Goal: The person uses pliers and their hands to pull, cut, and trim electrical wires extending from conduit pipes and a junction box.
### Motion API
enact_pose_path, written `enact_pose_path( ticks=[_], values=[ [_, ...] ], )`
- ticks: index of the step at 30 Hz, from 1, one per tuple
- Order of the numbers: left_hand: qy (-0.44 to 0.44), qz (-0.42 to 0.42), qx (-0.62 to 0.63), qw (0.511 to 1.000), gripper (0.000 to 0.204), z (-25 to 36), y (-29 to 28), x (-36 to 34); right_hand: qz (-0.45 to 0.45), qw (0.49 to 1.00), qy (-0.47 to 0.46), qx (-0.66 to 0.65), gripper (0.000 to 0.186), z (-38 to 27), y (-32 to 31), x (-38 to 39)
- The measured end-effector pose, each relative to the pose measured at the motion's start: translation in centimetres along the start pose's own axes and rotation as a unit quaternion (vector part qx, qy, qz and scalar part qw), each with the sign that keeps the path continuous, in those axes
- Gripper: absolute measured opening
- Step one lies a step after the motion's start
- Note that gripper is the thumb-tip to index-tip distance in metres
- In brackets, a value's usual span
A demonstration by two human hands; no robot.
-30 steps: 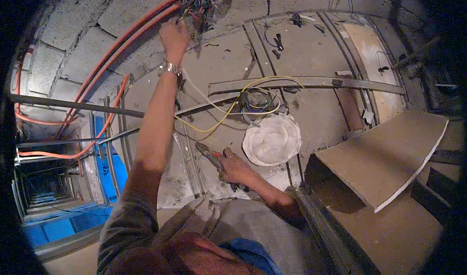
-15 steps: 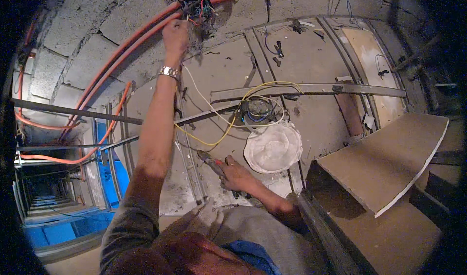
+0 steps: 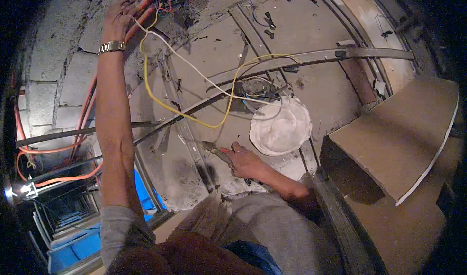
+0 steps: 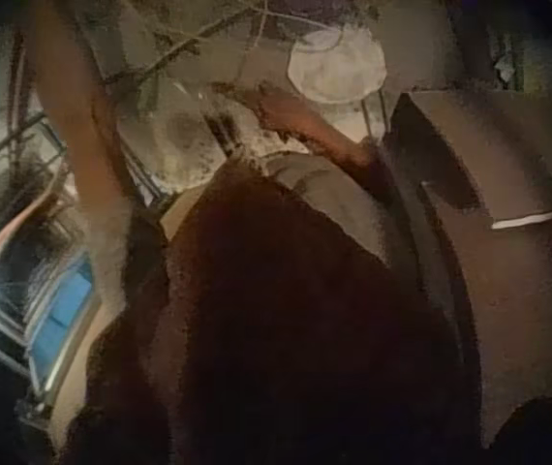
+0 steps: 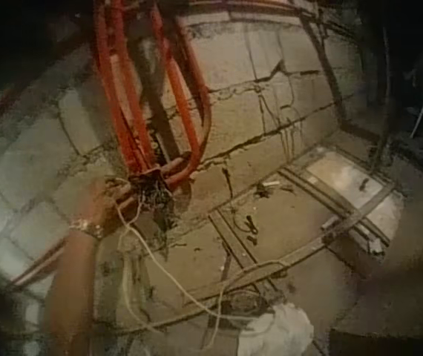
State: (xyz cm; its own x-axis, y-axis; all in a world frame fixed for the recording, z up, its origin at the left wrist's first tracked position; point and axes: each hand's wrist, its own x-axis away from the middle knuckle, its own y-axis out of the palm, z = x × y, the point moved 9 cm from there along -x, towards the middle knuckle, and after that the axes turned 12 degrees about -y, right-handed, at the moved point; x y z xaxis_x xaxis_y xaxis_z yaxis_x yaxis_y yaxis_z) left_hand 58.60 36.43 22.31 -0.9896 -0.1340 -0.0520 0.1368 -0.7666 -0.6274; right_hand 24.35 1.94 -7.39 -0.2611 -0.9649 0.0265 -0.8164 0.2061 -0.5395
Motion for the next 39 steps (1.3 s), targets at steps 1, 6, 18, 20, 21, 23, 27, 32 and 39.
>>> enact_pose_path(
  ticks=[1,6,18,20,21,23,27,32,39],
  values=[
    [-0.001,-0.003,-0.002,1.0,0.045,-0.1,0.3,0.0,0.002,1.0,0.0,-0.004,0.07,-0.1,-0.1,-0.2],
    [-0.015,0.028,0.213,0.977,0.041,0.4,0.7,1.1,0.012,1.0,-0.001,0.008,0.057,0.1,0.0,0.1],
    [0.028,0.377,-0.032,0.925,0.015,-4.0,9.3,5.3,-0.019,1.0,-0.005,0.014,0.061,-0.4,0.0,-0.5],
    [-0.02,0.354,-0.001,0.935,0.015,-5.6,9.0,4.4,-0.01,1.0,-0.007,0.018,0.061,-0.4,0.3,-0.4],
    [-0.068,0.322,0.033,0.944,0.016,-6.3,9.5,3.8,0.004,1.0,-0.003,0.018,0.061,-0.2,0.1,-0.3],
    [-0.112,0.298,0.091,0.944,0.015,-7.2,9.6,4.4,-0.002,1.0,-0.002,0.011,0.06,0.0,0.0,0.0],
    [-0.066,0.33,0.033,0.941,0.012,-7.5,6.7,5.4,-0.026,0.999,0.027,-0.005,0.052,0.6,0.2,0.3],
    [-0.101,0.275,-0.013,0.956,0.021,-11.0,2.8,3.6,-0.038,0.995,-0.002,-0.09,0.056,-2.0,-2.3,-0.2],
    [-0.04,0.191,-0.145,0.97,0.04,-11.4,4.1,1.5,0.307,0.936,-0.054,-0.166,0.052,-4.3,-9.1,-2.7]
  ],
)
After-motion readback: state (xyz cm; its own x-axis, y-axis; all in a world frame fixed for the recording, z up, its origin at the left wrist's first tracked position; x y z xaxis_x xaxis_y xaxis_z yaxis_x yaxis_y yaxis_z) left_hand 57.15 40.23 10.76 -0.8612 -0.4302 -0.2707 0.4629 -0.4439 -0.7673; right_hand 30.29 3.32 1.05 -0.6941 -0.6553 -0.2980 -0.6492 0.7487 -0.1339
